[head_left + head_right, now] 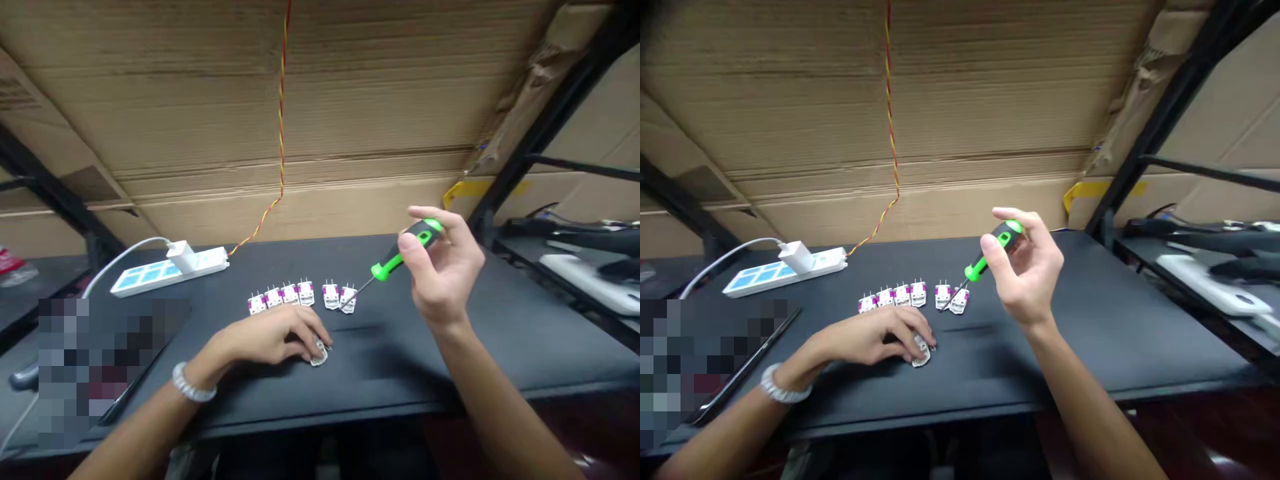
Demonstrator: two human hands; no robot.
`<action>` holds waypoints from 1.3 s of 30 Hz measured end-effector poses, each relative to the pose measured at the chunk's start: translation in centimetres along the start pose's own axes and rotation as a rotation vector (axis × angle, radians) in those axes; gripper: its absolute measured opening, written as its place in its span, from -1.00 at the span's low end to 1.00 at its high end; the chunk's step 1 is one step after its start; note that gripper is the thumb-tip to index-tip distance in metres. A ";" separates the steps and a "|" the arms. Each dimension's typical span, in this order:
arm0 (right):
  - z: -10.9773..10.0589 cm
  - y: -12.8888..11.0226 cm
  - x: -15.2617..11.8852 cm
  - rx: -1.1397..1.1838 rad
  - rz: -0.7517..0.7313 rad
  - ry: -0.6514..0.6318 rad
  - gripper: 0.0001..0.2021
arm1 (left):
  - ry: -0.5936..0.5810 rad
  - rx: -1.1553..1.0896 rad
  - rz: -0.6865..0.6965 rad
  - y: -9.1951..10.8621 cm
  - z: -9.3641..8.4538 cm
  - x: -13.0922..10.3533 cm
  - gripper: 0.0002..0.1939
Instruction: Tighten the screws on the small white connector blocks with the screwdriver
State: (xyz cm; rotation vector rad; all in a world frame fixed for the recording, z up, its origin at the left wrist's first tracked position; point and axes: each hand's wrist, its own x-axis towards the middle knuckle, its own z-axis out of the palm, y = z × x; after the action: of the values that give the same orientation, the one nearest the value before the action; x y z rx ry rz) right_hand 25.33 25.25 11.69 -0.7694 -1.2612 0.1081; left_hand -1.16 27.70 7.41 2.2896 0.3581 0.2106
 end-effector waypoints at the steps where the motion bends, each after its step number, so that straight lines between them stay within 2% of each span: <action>1: -0.1 0.1 0.1 -0.006 -0.001 0.002 -0.78 | 0.000 0.016 0.004 0.1 0.1 0.1 -0.78; 8: -0.9 1.0 0.8 0.003 0.015 0.004 -0.77 | -0.019 0.149 0.001 1.2 0.7 1.2 -0.70; 13: -1.5 1.4 1.3 0.024 0.006 0.021 -0.76 | -0.062 0.220 0.022 2.1 0.9 3.1 -0.67; 17: -2.2 1.8 1.9 0.030 0.009 0.062 -0.74 | -0.078 0.254 0.082 2.2 1.4 5.8 -0.64; 22: -3.2 2.8 2.7 0.032 0.001 0.153 -0.71 | -0.107 0.298 0.167 1.3 1.8 10.0 -0.70; 28: -3.9 3.8 3.2 0.103 0.023 0.223 -0.71 | -0.100 0.316 0.180 0.1 1.1 13.9 -0.71; 33: -4.2 4.0 3.4 0.094 0.033 0.294 -0.70 | -0.114 0.326 0.189 -0.4 0.6 14.9 -0.70; 39: -4.5 5.1 3.8 0.102 0.018 0.424 -0.66 | -0.092 0.261 0.153 -1.6 -0.4 14.2 -0.67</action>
State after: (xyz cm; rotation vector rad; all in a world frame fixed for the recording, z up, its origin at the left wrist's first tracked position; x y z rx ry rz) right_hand 32.23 28.76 11.43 -0.6727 -0.8397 0.0204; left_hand 11.87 33.58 7.03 2.5773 0.1700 0.1416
